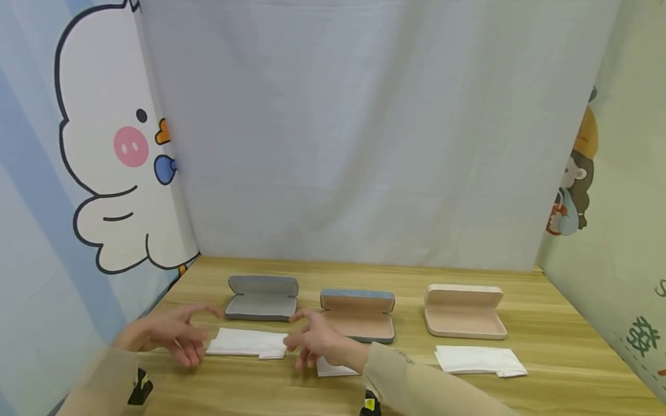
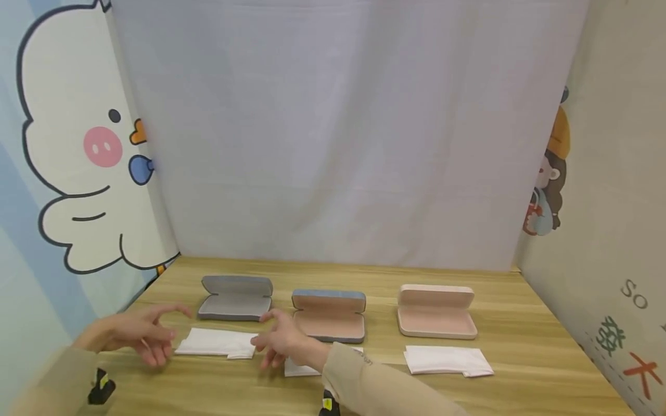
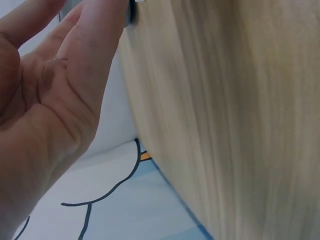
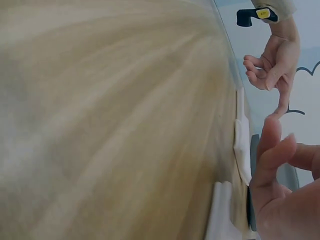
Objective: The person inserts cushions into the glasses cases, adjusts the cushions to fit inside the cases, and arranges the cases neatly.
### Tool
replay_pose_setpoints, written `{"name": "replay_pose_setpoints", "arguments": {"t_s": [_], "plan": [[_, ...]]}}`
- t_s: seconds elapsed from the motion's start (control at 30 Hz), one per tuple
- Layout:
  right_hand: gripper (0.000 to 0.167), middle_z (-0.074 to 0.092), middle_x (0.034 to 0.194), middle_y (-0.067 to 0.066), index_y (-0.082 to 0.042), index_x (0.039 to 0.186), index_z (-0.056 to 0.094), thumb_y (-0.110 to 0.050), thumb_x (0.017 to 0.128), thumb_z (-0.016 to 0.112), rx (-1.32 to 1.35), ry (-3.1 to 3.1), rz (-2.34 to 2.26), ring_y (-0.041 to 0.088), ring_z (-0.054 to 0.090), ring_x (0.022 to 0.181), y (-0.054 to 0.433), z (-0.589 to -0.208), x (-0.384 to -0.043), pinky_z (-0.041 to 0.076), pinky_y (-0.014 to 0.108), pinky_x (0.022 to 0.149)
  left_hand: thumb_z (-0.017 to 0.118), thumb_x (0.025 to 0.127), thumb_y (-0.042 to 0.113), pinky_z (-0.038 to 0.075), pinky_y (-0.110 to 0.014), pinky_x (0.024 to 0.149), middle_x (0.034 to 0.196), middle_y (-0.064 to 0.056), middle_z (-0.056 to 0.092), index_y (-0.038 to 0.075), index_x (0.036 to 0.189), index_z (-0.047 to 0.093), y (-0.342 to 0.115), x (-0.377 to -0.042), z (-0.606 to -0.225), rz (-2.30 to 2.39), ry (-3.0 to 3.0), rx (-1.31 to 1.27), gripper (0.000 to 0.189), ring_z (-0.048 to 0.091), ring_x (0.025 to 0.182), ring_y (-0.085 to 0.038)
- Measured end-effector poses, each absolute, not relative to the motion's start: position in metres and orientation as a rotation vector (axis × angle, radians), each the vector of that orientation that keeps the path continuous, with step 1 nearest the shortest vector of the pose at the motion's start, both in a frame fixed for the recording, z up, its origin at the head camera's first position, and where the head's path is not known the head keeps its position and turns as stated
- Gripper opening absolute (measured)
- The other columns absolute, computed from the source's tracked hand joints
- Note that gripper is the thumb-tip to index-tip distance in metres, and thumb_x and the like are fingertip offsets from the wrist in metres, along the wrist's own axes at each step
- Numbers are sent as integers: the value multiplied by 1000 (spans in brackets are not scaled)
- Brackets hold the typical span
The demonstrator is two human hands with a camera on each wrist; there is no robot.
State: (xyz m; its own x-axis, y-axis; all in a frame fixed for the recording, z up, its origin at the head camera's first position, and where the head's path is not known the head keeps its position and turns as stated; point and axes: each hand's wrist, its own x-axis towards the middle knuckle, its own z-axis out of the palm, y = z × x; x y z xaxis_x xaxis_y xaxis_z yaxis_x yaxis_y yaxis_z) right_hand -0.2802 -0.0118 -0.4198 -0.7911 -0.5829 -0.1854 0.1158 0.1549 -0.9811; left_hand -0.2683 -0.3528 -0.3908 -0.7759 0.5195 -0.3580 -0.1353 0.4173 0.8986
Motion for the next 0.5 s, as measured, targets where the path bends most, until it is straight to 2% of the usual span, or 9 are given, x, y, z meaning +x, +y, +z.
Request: {"name": "replay_pose_setpoints", "arguments": {"t_s": [0.17,0.33,0.5], "plan": [[54,70,86,19,-5,135,37,-5,88,66,-407,1880,-1685,9,55,39,-18,-428,-276,37,15,33,51,99,11,62,-41,64,82,-18,69,6,146,21,-355,-272,-402,1429,2003,332,56,71,67,-21],[54,71,81,14,-6,133,38,-5,88,67,-353,1883,-1674,8,55,39,-23,-433,-273,38,14,34,52,98,12,62,-37,64,81,-15,70,5,144,22,-354,-272,-409,1432,1976,291,55,72,67,-20],[52,72,82,18,-8,128,38,-2,86,69,-285,1915,-1691,9,56,38,-30,-435,-269,39,14,33,56,97,13,62,-32,61,77,-11,71,7,144,23,-351,-272,-415,1404,1973,219,58,71,64,-17]]}}
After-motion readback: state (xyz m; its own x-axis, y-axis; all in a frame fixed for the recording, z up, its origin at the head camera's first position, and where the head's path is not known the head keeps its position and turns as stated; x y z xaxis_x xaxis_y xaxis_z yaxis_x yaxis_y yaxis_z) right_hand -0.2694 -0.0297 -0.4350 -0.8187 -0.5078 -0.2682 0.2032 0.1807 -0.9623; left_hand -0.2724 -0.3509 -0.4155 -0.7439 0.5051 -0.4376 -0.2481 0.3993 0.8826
